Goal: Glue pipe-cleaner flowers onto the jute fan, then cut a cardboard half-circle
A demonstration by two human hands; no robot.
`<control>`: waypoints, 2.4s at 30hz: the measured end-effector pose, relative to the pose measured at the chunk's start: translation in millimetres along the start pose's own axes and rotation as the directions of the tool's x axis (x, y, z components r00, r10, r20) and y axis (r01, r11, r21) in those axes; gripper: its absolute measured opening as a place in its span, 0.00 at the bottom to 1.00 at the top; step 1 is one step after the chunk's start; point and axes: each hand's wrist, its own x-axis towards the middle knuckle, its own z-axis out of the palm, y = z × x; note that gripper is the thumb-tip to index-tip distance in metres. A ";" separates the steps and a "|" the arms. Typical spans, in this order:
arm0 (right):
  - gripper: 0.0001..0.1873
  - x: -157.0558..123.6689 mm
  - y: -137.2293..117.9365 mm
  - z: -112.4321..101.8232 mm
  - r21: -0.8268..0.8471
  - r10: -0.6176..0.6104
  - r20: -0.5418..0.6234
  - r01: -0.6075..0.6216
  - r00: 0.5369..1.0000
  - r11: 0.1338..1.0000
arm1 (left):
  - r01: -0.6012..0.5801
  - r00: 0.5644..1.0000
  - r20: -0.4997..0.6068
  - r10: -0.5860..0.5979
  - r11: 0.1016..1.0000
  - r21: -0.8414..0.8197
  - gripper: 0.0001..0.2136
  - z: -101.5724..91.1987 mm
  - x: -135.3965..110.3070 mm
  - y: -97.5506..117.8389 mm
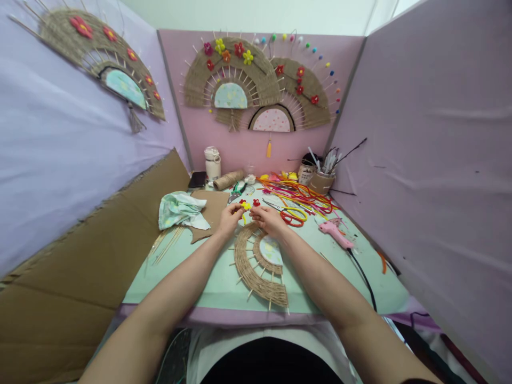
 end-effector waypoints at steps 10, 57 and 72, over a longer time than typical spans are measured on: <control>0.09 11.7 2.2 -7.4 -0.289 -0.098 -0.136 0.055 0.986 0.956 | -0.077 0.997 0.019 0.074 0.975 0.209 0.09 -2.8 1.0 -0.5; 0.26 15.7 -55.2 -130.0 -0.823 -0.790 -0.513 0.068 0.335 0.564 | -0.096 0.980 -0.139 0.143 0.949 0.300 0.09 -13.3 -6.1 26.2; 0.17 24.8 -39.0 -126.8 -0.837 -0.789 -0.452 0.108 0.416 0.536 | 0.122 0.885 -0.408 -0.225 0.957 -0.262 0.12 -19.8 5.2 33.8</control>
